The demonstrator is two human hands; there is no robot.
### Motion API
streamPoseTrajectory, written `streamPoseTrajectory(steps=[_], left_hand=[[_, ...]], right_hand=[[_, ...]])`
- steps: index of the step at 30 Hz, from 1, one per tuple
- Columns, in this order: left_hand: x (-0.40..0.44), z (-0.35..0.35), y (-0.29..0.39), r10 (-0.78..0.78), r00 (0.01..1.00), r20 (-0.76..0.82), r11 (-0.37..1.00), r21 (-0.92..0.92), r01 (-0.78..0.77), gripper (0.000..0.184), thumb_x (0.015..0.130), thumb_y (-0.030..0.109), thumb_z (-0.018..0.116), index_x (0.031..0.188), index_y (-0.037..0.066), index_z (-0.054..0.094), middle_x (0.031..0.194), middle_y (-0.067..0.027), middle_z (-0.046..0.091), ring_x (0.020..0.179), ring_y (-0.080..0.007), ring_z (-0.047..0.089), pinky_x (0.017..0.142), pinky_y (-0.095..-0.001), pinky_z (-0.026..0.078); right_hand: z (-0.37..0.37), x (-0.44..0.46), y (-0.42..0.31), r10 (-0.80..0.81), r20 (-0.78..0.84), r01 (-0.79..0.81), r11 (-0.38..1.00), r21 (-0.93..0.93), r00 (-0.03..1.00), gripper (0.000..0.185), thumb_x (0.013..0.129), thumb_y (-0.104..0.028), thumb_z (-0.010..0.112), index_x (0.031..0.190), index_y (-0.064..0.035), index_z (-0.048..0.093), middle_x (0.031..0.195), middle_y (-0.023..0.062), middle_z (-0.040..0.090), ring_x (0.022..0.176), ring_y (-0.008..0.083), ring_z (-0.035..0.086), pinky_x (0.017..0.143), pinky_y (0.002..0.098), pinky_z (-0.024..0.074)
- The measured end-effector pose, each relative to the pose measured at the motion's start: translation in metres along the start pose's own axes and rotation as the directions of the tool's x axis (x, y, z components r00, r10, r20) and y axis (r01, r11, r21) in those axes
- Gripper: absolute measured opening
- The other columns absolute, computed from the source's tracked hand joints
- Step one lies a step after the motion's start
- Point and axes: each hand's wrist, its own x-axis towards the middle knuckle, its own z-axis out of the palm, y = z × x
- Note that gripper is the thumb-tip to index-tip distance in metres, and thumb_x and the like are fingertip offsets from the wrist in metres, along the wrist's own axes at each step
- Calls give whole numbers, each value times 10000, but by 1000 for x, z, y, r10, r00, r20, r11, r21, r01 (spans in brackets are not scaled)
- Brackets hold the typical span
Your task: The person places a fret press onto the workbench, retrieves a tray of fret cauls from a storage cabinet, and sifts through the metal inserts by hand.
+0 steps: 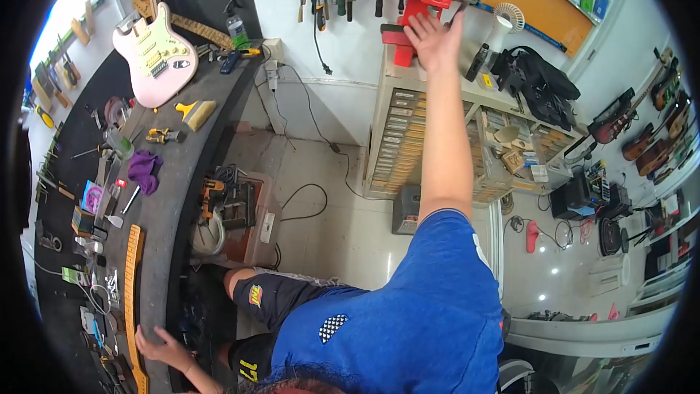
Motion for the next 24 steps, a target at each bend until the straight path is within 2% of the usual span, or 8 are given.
streamPoseTrajectory(steps=[6, 7, 10, 14, 18, 20, 22, 24], left_hand=[[-33, 3, 111, 60, 958, 279, 991, -131, -24, 513, 1054, 186, 692, 1542, 70, 586, 1495, -190, 609, 1428, -399, 548, 1222, -557, 354], [-34, 1, 116, 34, 942, 334, 990, -143, 15, 534, 1032, 163, 698, 1547, 86, 581, 1523, -181, 590, 1444, -397, 534, 1235, -552, 340], [-38, -5, 127, -29, 910, 413, 980, -167, 107, 553, 1008, 142, 710, 1545, 98, 583, 1545, -172, 566, 1447, -398, 529, 1232, -552, 341], [-34, 6, 143, -62, 898, 435, 952, -245, 185, 574, 979, 103, 727, 1534, 88, 580, 1531, -175, 556, 1439, -416, 524, 1198, -559, 380], [5, 33, 184, 112, 910, 398, 899, -431, 78, 607, 939, 57, 762, 1519, 71, 584, 1501, -201, 557, 1408, -433, 540, 1174, -540, 418], [32, 58, 216, 166, 909, 381, 785, -609, 112, 583, 945, 41, 768, 1502, 63, 595, 1481, -198, 565, 1401, -397, 557, 1164, -499, 444], [60, 80, 266, 103, 848, 520, 560, -735, 382, 510, 1002, 67, 757, 1487, 48, 602, 1459, -168, 585, 1384, -308, 583, 1120, -438, 496], [91, 111, 322, 176, 756, 631, 254, -771, 584, 471, 1051, 125, 751, 1488, 34, 599, 1437, -128, 615, 1299, -240, 635, 1072, -386, 531]], right_hand=[[38, 18, -72, 163, 76, -129, 934, -332, 984, 1066, 1021, -918, 365, 1625, -50, 493, 1612, 233, 551, 1455, 491, 545, 1264, 738, 304], [41, 22, -76, 206, 41, -184, 931, -314, 978, 976, 1035, -908, 332, 1572, -133, 586, 1533, 206, 631, 1407, 499, 586, 1257, 750, 300], [55, 26, -82, 250, -59, -256, 924, -283, 967, 911, 1076, -838, 367, 1523, -85, 617, 1484, 252, 662, 1415, 524, 608, 1245, 747, 342], [52, 47, -77, 296, -90, -309, 904, -295, 951, 910, 1076, -843, 329, 1407, -91, 718, 1365, 233, 742, 1344, 489, 680, 1241, 731, 359], [51, 48, -81, 301, -100, -315, 869, -380, 949, 949, 1054, -872, 321, 1421, -92, 716, 1353, 231, 752, 1307, 461, 718, 1231, 712, 386], [50, 47, -83, 315, -110, -332, 855, -398, 943, 965, 1041, -886, 334, 1432, -88, 708, 1358, 230, 751, 1302, 463, 721, 1231, 710, 386], [46, 51, -80, 318, -101, -331, 853, -403, 943, 974, 1025, -895, 349, 1446, -90, 700, 1372, 228, 748, 1301, 446, 725, 1228, 699, 393], [45, 54, -80, 327, -104, -340, 846, -410, 939, 974, 1022, -895, 343, 1451, -97, 699, 1382, 218, 747, 1302, 428, 728, 1225, 686, 400]])
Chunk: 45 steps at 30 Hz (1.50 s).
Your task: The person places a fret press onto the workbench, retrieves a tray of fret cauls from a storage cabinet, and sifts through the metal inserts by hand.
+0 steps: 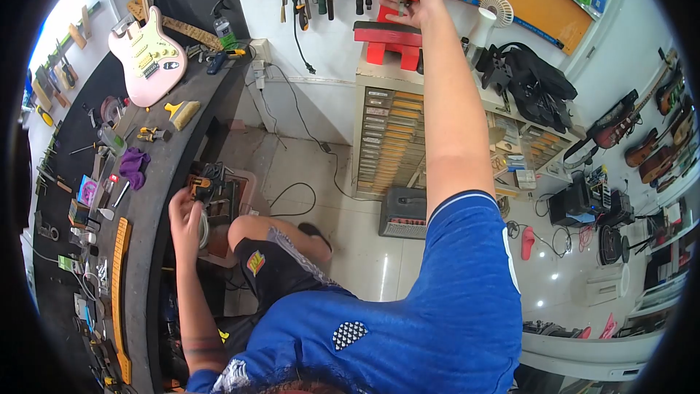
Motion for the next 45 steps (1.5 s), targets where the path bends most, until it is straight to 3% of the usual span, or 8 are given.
streamPoseTrajectory(steps=[6, 10, 12, 20, 31, 34, 37, 45], left_hand=[[126, 169, 113, 196, 836, 513, 978, -41, -205, 481, 1063, 259, 764, 1457, 15, 633, 1302, -101, 706, 1147, -194, 702, 1011, -350, 558], [184, 281, 164, 203, 703, 681, 979, -166, -121, 525, 1093, 312, 728, 1506, 13, 601, 1361, -113, 690, 1224, -209, 680, 1052, -360, 542], [202, 323, 192, 186, 703, 686, 963, -269, 7, 637, 1094, 372, 724, 1583, 17, 525, 1437, -119, 641, 1279, -217, 652, 1060, -374, 546], [262, 418, 232, 301, 757, 580, 915, -400, -58, 1154, 957, 695, 775, 1695, -56, 301, 1650, -309, 469, 1583, -381, 433, 1296, -506, 353], [245, 477, 197, 137, 726, 674, 786, -520, 334, 955, 1020, 637, 737, 1590, -70, 440, 1544, -252, 589, 1467, -315, 558, 1247, -445, 410], [264, 511, 192, 18, 755, 656, 702, -546, 457, 862, 1012, 593, 742, 1507, -80, 529, 1501, -247, 612, 1368, -315, 634, 1161, -433, 502], [269, 528, 188, -107, 786, 609, 731, -488, 477, 829, 945, 591, 773, 1413, -82, 648, 1512, -266, 568, 1337, -362, 647, 1117, -462, 540], [257, 524, 192, -126, 812, 569, 750, -481, 453, 823, 952, 501, 796, 1454, -107, 559, 1369, -241, 679, 1199, -295, 709, 1003, -418, 591]], right_hand=[[-13, 2, -4, -7, 55, 15, 990, -138, 998, 988, 1022, -897, 309, 1474, -108, 694, 1394, 161, 756, 1327, 351, 721, 1233, 595, 415], [-22, 16, -4, -6, 67, 19, 982, -188, 998, 934, 1064, -843, 266, 1492, -129, 690, 1393, 113, 764, 1240, 320, 733, 1138, 566, 535], [-22, 21, -4, -33, 55, 44, 979, -199, 998, 929, 1074, -828, 255, 1497, -121, 685, 1386, 112, 767, 1209, 323, 737, 1108, 574, 564], [-13, 13, -4, -62, 35, 66, 989, -130, 997, 964, 1060, -850, 241, 1481, -93, 664, 1348, 220, 757, 1194, 403, 750, 1070, 615, 589], [-22, 21, -6, -61, 82, 74, 982, -174, 995, 1010, 1070, -854, 189, 1580, -84, 599, 1439, 195, 733, 1272, 437, 720, 1145, 630, 527], [-17, 17, -13, 96, 71, -106, 981, 162, 993, 880, 1060, -814, 462, 1569, -108, 591, 1740, 99, 435, 1575, 326, 436, 1332, 578, 260], [2, 5, -3, -78, -8, 76, 988, -137, 997, 968, 1088, -809, 198, 1574, -76, 601, 1447, 204, 727, 1274, 449, 720, 1128, 612, 545], [-7, 21, -5, -125, 46, 126, 992, -24, 991, 866, 1103, -688, 240, 1518, -12, 585, 1376, 288, 728, 1144, 425, 752, 877, 536, 629]])
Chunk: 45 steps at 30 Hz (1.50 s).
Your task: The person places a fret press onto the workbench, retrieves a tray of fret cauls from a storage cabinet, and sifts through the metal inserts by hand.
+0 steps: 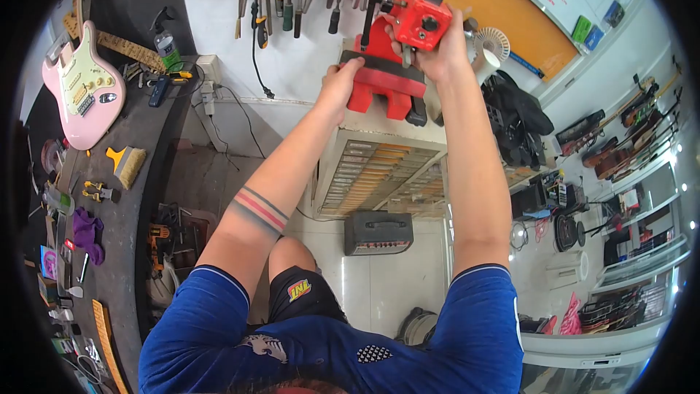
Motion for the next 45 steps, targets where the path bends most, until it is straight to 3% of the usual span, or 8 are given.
streamPoseTrajectory(steps=[6, 13, 20, 25, 30, 38, 42, 45], left_hand=[[-59, -15, 27, -17, 978, 209, 927, -362, 93, 562, 1049, 396, 695, 1453, 14, 612, 1344, -115, 709, 1210, -212, 679, 1063, -354, 507], [-101, -28, 18, 9, 998, -63, 860, -509, -40, 265, 1050, 253, 686, 1148, 7, 697, 1024, -72, 725, 926, -161, 662, 845, -346, 527], [-206, -107, -13, 43, 969, -245, 796, -577, -181, 321, 1126, 252, 662, 1350, 24, 678, 1194, -33, 762, 1134, -124, 689, 1003, -321, 533], [-325, -197, 2, 123, 892, -434, 800, -489, -348, 286, 1122, 183, 638, 1352, 15, 667, 1228, -64, 768, 1143, -145, 714, 1017, -347, 557], [-450, -270, 8, 250, 634, -732, 797, -216, -564, 269, 1072, 167, 689, 1302, 29, 695, 1096, -13, 733, 996, -110, 656, 921, -312, 531], [-643, -313, 11, 289, 297, -910, 674, -27, -738, 247, 1076, 159, 694, 1286, 31, 714, 1125, -39, 750, 1041, -121, 686, 938, -313, 550], [-706, -321, 3, 269, 116, -956, 651, 92, -753, 237, 1060, 146, 701, 1269, 37, 721, 1086, -25, 743, 985, -117, 681, 899, -313, 550], [-744, -318, 8, 244, 99, -965, 652, 88, -753, 236, 1058, 146, 700, 1267, 39, 722, 1087, -27, 743, 989, -116, 679, 895, -313, 548]], right_hand=[[39, -36, 8, -30, -47, 29, 999, -14, 998, 837, 1116, -662, 259, 1491, 7, 594, 1334, 307, 735, 1094, 386, 760, 836, 533, 633], [65, -76, 23, -15, 83, 14, 1000, 8, 996, 846, 1115, -659, 305, 1565, 13, 552, 1367, 308, 725, 1146, 412, 751, 894, 516, 617], [107, -171, 78, 66, 194, -94, 985, 142, 979, 691, 1134, -635, 462, 1507, -67, 583, 1416, 146, 726, 1243, 404, 736, 1003, 660, 610], [193, -244, 115, 145, 348, -177, 982, 61, 926, 864, 1126, -714, 358, 1606, -6, 478, 1341, 267, 735, 1034, 485, 782, 827, 579, 694], [261, -309, 150, 221, 713, -358, 933, 45, 666, 912, 1118, -747, 338, 1586, 19, 493, 1302, 263, 744, 1023, 459, 788, 838, 565, 696], [357, -446, 178, 341, 874, -588, 805, -81, 346, 953, 1118, -766, 300, 1619, 28, 463, 1369, 372, 692, 1063, 481, 776, 883, 596, 680], [385, -492, 190, 299, 950, -604, 775, -186, 91, 878, 1109, -740, 336, 1529, -2, 561, 1317, 252, 747, 1079, 475, 777, 915, 606, 653], [401, -520, 189, 323, 945, -610, 757, -232, 42, 954, 1121, -753, 276, 1596, 46, 490, 1382, 407, 666, 1105, 481, 776, 886, 573, 688]])
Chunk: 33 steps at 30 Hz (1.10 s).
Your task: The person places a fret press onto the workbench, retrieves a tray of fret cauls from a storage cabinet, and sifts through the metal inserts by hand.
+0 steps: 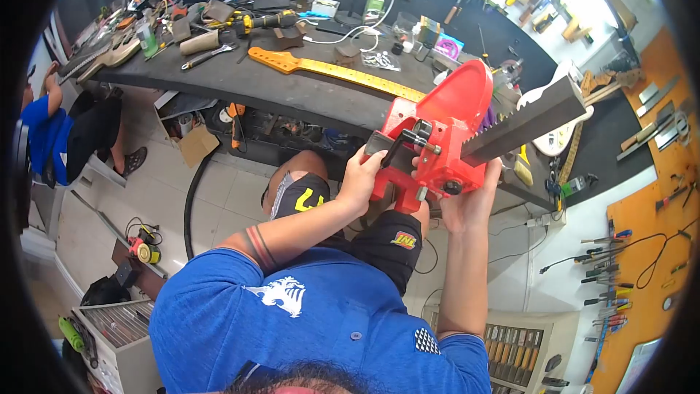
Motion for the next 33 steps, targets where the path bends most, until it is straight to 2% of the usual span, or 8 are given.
streamPoseTrajectory(steps=[7, 16, 20, 22, 26, 28, 31, 33], left_hand=[[11, -26, 3, -48, 999, -15, 998, -27, 48, 229, 1063, 159, 695, 1260, 46, 725, 1108, -36, 753, 1009, -132, 693, 910, -323, 550], [49, -7, -21, -66, 993, 99, 998, -11, 68, 287, 1063, 172, 712, 1298, 9, 733, 1122, -42, 745, 1049, -141, 693, 983, -333, 549], [71, -2, -58, -85, 983, 161, 984, 167, 57, 423, 1075, 261, 718, 1400, -8, 690, 1400, -160, 596, 1377, -250, 551, 1180, -385, 442], [74, 8, -59, -51, 994, 92, 978, 209, 31, 404, 1103, 225, 692, 1448, 20, 651, 1271, -64, 724, 1160, -153, 675, 1070, -346, 520], [71, 8, -35, -132, 985, 113, 991, 51, 127, 436, 1096, 310, 715, 1407, 6, 675, 1226, -51, 718, 1155, -162, 665, 1105, -335, 501], [75, -1, -16, -68, 998, -12, 975, 210, 69, 391, 1099, 317, 711, 1349, 18, 688, 1154, -46, 723, 1140, -149, 662, 1103, -335, 497], [88, -15, 35, -92, 987, -129, 991, 84, 104, 219, 1086, 306, 702, 1129, 91, 699, 1052, -37, 699, 940, -141, 670, 795, -346, 593], [116, -29, 83, 17, 954, -300, 1000, 21, -11, 162, 1058, 285, 716, 1063, 125, 695, 1060, -25, 703, 917, -147, 684, 737, -357, 591]], right_hand=[[33, 20, 13, 36, -42, -39, 997, -66, 998, 814, 1130, -635, 299, 1485, 36, 591, 1232, 307, 760, 1022, 418, 791, 867, 520, 676], [0, 44, 2, -31, -216, 22, 999, -42, 976, 873, 1134, -703, 243, 1520, 4, 580, 1224, 295, 763, 989, 426, 782, 789, 536, 664], [-31, 55, -7, -76, -245, 66, 997, -48, 967, 914, 1106, -772, 301, 1503, 3, 580, 1188, 264, 780, 934, 420, 796, 757, 537, 682], [-45, 58, -6, -142, -337, 131, 990, -55, 931, 963, 1081, -820, 329, 1486, 8, 606, 1195, 264, 789, 910, 413, 813, 705, 499, 702], [-41, 63, -7, -61, -450, 129, 984, 122, 891, 893, 1087, -803, 357, 1526, -60, 587, 1285, 203, 771, 990, 419, 805, 797, 583, 689], [-62, 60, 4, -50, -387, 111, 984, 138, 921, 770, 1123, -726, 372, 1536, -110, 582, 1349, 175, 748, 1092, 386, 793, 875, 610, 673], [-44, 66, 14, -70, -515, 166, 976, 142, 854, 668, 1159, -612, 400, 1488, -65, 598, 1385, 165, 735, 1100, 316, 800, 912, 572, 678], [-49, 62, 13, -85, -314, 95, 995, 17, 946, 682, 1186, -624, 377, 1479, -37, 563, 1339, 123, 719, 1178, 247, 758, 1021, 461, 638]])
